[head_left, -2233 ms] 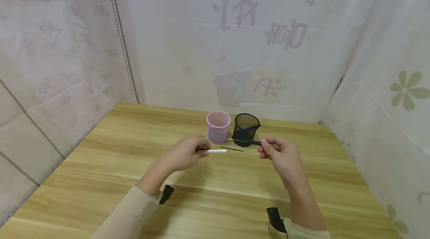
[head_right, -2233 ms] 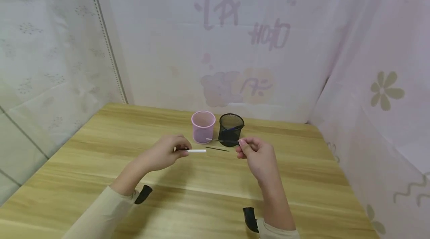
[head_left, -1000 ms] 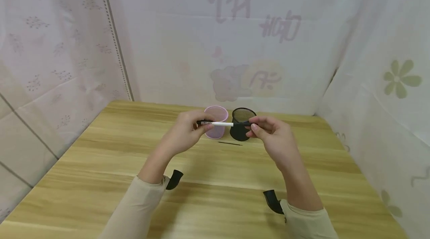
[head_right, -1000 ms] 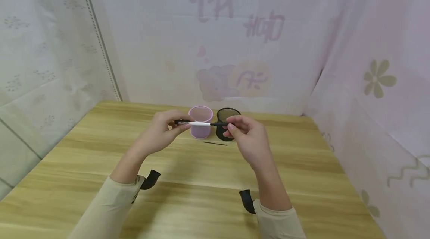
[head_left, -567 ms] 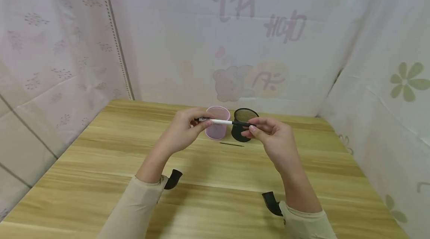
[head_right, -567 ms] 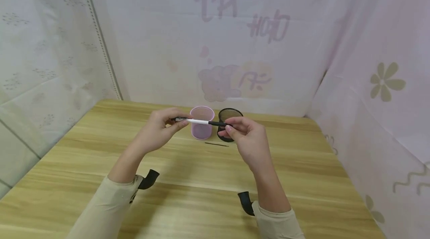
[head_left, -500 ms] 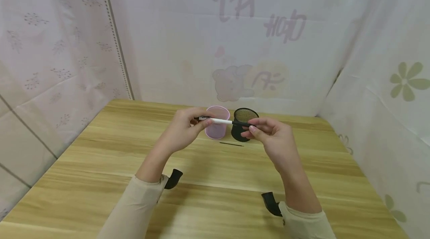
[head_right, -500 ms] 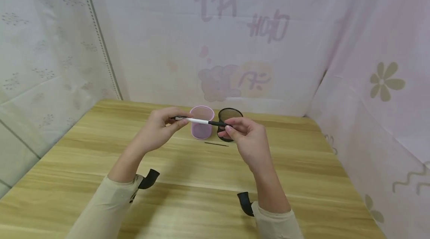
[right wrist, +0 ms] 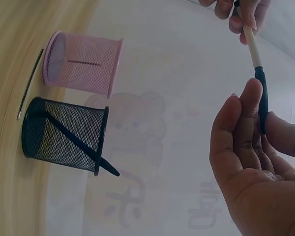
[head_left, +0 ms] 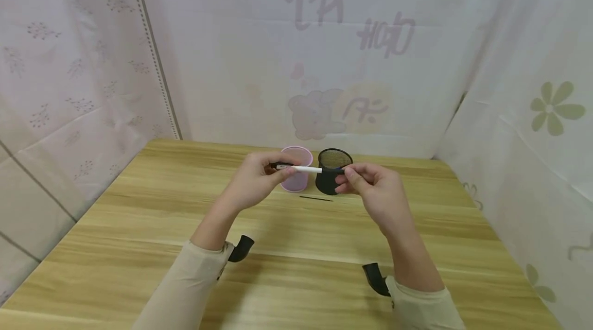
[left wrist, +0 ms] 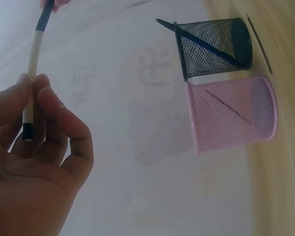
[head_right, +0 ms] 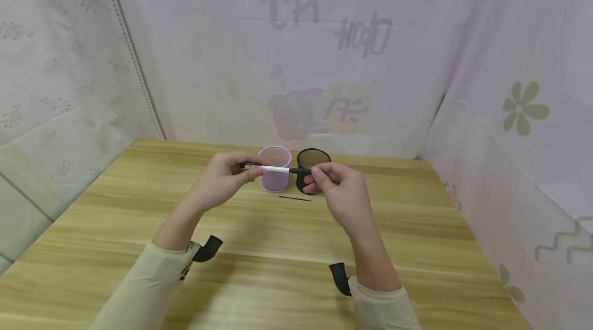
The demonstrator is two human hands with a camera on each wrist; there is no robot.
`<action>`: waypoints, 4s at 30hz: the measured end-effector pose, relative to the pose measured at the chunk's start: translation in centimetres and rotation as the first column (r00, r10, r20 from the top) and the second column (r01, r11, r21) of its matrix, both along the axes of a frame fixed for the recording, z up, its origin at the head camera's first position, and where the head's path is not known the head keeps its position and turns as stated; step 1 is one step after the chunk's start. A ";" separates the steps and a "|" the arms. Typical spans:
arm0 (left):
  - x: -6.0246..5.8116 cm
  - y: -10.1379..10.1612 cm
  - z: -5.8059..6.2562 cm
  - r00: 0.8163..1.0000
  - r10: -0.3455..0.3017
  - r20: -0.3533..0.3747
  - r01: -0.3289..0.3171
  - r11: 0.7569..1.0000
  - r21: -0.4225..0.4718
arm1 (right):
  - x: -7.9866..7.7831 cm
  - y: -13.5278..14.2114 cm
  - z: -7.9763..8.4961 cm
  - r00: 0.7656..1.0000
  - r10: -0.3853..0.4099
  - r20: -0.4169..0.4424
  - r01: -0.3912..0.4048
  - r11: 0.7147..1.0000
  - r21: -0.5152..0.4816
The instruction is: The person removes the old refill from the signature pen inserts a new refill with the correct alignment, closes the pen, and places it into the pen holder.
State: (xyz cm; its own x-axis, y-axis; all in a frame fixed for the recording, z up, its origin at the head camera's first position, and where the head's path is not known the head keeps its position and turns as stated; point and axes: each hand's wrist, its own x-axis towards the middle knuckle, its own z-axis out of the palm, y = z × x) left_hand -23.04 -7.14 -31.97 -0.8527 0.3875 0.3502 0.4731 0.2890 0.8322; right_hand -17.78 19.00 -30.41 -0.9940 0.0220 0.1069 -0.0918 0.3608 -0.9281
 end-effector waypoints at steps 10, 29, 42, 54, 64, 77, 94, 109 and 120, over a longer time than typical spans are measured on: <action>0.0 0.3 -0.7 1.000 0.026 0.010 -0.026 0.999 -0.029 | -0.8 0.1 -0.4 0.995 -0.001 0.100 -0.001 1.000 0.020; 0.3 -0.3 -0.4 0.997 0.076 -0.011 -0.076 0.997 -0.034 | 0.0 0.8 -1.1 0.999 0.040 -0.024 -0.039 0.998 0.040; 0.6 -0.6 -0.5 0.997 0.079 -0.007 -0.079 0.997 -0.007 | 0.2 -0.2 -1.8 0.994 0.013 -0.105 -0.008 0.999 0.040; 1.3 -0.8 -0.5 0.997 0.082 -0.014 -0.082 0.996 -0.018 | 0.5 -1.1 -2.3 0.998 -0.041 -0.049 0.043 0.998 0.040; 3.2 -0.1 -0.9 0.991 0.131 0.019 -0.131 0.991 0.011 | 1.3 -1.4 -2.3 0.993 -0.092 0.077 0.095 0.995 -0.041; 3.7 0.0 -2.1 0.985 0.165 0.054 -0.169 0.982 0.086 | 2.1 -0.2 -3.3 0.991 0.068 -0.115 -0.075 0.996 -0.054; 3.6 0.0 -2.5 0.984 0.168 0.064 -0.174 0.980 0.096 | 2.3 -0.5 -3.9 0.989 -0.038 -0.145 0.035 0.999 -0.022; 3.8 0.7 -2.3 0.986 0.152 0.063 -0.157 0.983 0.092 | 2.4 -0.8 -4.1 0.995 -0.071 -0.072 0.075 0.995 0.061; 4.0 0.8 -2.6 0.984 0.158 0.087 -0.165 0.983 0.080 | 2.4 -0.7 -4.3 0.996 -0.051 -0.067 0.056 0.996 0.069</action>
State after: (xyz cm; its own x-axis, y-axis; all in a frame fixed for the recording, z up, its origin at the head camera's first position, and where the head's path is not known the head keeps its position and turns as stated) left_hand -19.09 -6.37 -34.59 -0.9281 0.2138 0.3049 0.3574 0.2815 0.8905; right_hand -15.37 18.28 -34.67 -0.9825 0.0651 0.1743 -0.1298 0.4312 -0.8929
